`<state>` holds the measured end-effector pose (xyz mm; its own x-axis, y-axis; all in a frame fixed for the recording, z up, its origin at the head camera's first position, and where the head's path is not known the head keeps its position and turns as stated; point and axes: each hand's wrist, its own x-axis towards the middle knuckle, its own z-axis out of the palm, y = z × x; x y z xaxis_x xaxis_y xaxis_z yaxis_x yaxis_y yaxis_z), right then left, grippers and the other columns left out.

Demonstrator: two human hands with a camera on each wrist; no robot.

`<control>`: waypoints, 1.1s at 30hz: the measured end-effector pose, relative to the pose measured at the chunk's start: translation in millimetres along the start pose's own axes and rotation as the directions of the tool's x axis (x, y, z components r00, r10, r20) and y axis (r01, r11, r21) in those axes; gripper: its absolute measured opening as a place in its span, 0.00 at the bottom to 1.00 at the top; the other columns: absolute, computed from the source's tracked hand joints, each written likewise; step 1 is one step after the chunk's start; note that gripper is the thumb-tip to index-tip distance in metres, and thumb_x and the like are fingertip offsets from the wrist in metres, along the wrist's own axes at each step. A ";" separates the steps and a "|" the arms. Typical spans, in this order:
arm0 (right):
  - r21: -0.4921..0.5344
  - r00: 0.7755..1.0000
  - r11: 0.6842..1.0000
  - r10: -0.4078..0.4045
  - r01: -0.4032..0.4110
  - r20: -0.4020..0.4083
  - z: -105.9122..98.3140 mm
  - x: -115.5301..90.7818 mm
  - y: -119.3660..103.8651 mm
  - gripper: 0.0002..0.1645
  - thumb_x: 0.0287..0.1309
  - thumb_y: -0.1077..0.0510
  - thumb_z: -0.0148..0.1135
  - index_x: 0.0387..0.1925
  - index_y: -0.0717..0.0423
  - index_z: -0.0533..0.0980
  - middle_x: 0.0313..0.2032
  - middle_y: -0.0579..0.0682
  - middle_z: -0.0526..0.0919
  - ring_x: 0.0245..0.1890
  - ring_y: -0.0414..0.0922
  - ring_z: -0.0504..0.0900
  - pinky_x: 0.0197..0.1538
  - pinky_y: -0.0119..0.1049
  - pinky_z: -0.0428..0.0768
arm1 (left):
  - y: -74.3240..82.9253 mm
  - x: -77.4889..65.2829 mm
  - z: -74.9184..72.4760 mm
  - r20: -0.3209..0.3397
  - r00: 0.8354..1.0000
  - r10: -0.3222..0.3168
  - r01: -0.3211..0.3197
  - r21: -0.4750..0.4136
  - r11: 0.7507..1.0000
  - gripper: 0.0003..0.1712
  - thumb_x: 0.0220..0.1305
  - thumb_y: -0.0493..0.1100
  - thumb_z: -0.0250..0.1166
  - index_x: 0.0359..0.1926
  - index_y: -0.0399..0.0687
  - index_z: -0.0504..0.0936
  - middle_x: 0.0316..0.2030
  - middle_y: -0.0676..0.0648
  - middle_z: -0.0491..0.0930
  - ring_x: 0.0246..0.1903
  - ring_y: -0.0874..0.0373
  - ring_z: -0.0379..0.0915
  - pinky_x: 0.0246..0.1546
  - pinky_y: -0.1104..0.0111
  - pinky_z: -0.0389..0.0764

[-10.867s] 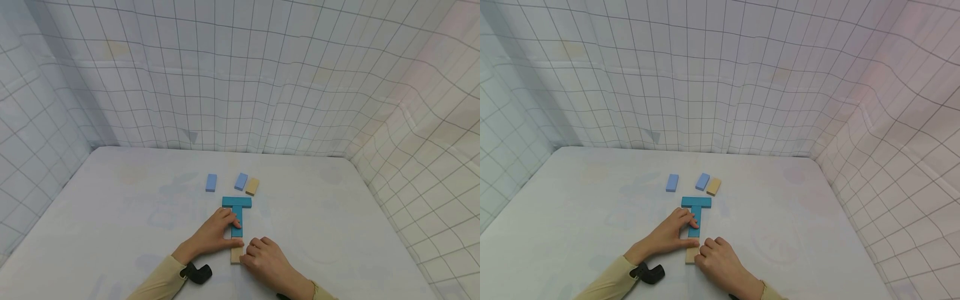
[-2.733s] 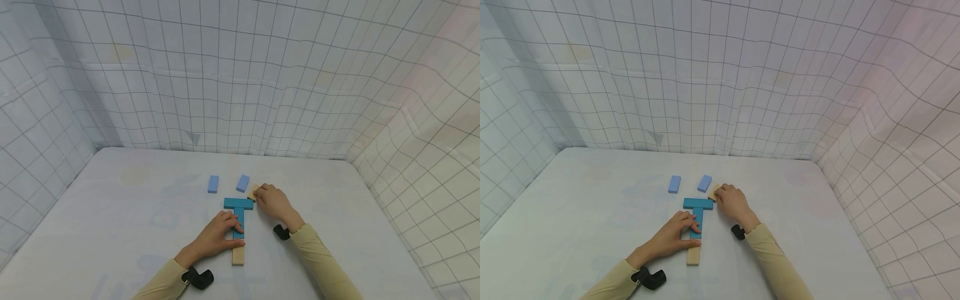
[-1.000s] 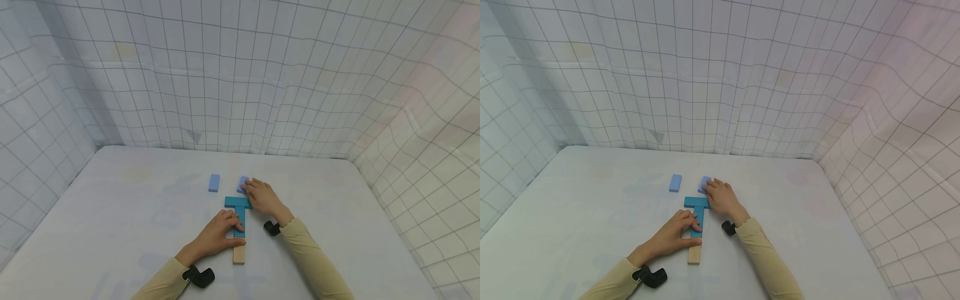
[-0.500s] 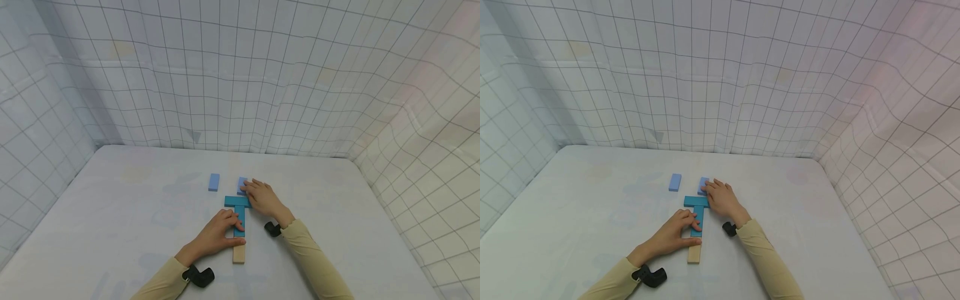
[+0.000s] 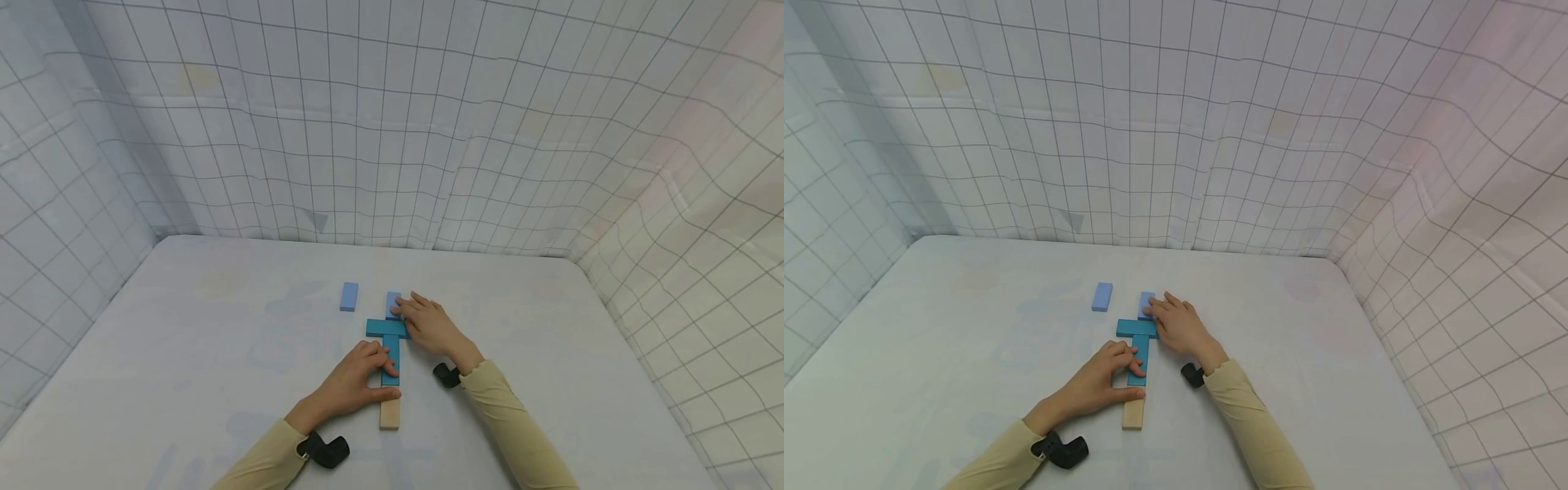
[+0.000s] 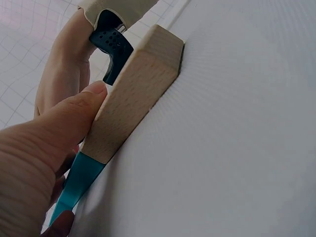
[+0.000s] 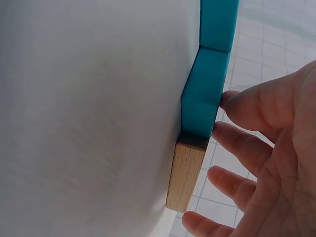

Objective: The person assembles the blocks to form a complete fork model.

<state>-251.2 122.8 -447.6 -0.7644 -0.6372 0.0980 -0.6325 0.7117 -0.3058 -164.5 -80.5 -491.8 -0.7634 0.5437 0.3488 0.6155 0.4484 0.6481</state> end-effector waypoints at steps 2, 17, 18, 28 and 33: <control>0.006 1.000 1.000 -0.006 0.006 -0.002 0.2 -0.3 0.2 0.20 0.70 0.62 0.47 0.60 0.53 0.73 0.65 0.53 0.66 0.68 0.58 0.56 0.62 0.60 0.59 | -0.2 0.0 0.2 0.001 1.000 -0.002 0.002 -0.001 1.000 0.15 0.54 0.59 0.70 0.37 0.61 0.80 0.48 0.57 0.72 0.61 0.52 0.61 0.59 0.56 0.65; -0.013 1.000 1.000 -0.007 0.008 0.017 0.1 -3.0 -4.1 0.22 0.68 0.63 0.47 0.61 0.53 0.72 0.65 0.53 0.66 0.68 0.57 0.54 0.64 0.59 0.56 | 0.0 0.5 0.9 -0.018 1.000 0.025 -0.025 0.003 1.000 0.14 0.55 0.58 0.70 0.37 0.59 0.80 0.47 0.56 0.72 0.60 0.51 0.62 0.57 0.55 0.67; -0.013 1.000 1.000 -0.007 0.007 0.017 0.0 -3.2 -4.4 0.22 0.68 0.63 0.47 0.61 0.53 0.72 0.65 0.53 0.66 0.68 0.57 0.54 0.63 0.60 0.56 | 0.1 0.6 0.8 -0.018 1.000 0.024 -0.024 0.003 1.000 0.14 0.54 0.58 0.70 0.37 0.59 0.80 0.47 0.55 0.73 0.60 0.51 0.62 0.57 0.55 0.67; -0.061 1.000 0.998 -0.005 0.005 -0.007 -0.4 -4.5 -10.5 0.22 0.67 0.63 0.49 0.61 0.53 0.72 0.64 0.53 0.67 0.68 0.57 0.55 0.63 0.60 0.57 | -0.7 0.1 0.0 -0.008 1.000 0.017 -0.017 -0.003 1.000 0.15 0.54 0.59 0.70 0.37 0.60 0.79 0.47 0.56 0.72 0.60 0.53 0.61 0.58 0.57 0.66; -0.117 1.000 0.993 0.001 -0.003 -0.012 1.2 -6.4 -14.5 0.21 0.68 0.61 0.50 0.61 0.54 0.72 0.64 0.53 0.68 0.68 0.56 0.56 0.63 0.59 0.57 | -0.4 0.9 -0.1 0.001 1.000 0.006 -0.006 -0.011 1.000 0.15 0.53 0.60 0.70 0.37 0.61 0.79 0.48 0.57 0.72 0.61 0.53 0.61 0.59 0.57 0.66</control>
<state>-237.0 116.2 -445.0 -0.7666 -0.6328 0.1090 -0.6408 0.7431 -0.1927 -165.5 -80.3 -491.7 -0.7593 0.5469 0.3526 0.6181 0.4369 0.6534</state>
